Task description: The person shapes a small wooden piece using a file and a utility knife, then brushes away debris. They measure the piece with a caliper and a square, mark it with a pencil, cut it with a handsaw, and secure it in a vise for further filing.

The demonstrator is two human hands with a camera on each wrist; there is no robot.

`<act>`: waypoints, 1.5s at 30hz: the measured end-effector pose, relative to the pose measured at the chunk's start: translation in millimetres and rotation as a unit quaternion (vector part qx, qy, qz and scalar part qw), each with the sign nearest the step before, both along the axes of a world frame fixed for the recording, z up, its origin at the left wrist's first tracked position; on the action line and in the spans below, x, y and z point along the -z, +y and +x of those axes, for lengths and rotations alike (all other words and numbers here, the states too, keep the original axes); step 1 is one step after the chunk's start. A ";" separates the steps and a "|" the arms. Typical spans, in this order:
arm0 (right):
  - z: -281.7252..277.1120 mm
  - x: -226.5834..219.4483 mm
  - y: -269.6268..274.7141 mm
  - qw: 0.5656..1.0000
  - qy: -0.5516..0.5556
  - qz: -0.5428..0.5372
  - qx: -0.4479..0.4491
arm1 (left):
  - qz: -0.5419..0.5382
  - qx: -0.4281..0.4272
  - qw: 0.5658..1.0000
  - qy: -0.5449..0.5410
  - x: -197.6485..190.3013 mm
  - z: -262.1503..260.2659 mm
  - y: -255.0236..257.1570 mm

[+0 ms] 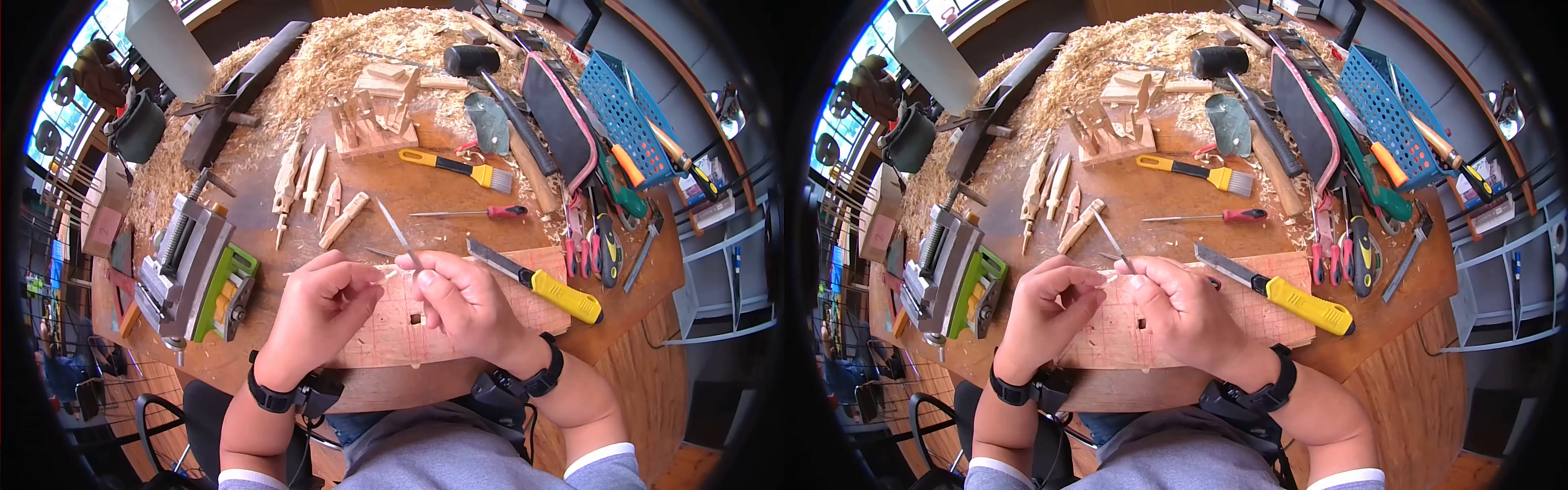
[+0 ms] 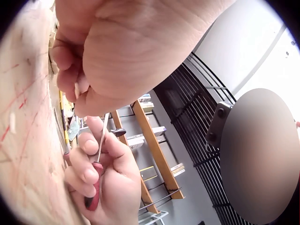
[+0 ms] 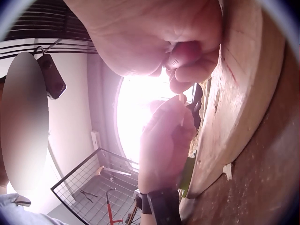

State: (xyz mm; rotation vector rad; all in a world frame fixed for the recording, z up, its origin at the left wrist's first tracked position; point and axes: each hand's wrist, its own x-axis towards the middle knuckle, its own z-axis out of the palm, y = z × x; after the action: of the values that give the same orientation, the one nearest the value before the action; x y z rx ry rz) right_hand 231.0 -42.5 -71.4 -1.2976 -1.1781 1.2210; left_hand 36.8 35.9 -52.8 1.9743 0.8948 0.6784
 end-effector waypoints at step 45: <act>2.6 -12.6 -23.1 0.896 -0.409 0.149 -0.083 | 0.053 -0.012 0.997 0.050 10.7 -0.9 5.3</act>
State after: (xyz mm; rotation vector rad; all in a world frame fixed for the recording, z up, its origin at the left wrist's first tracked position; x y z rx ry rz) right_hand 233.6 -65.6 -58.8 -1.5362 -2.0164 0.5366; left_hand 35.8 41.2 -63.5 2.1109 0.9604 0.6580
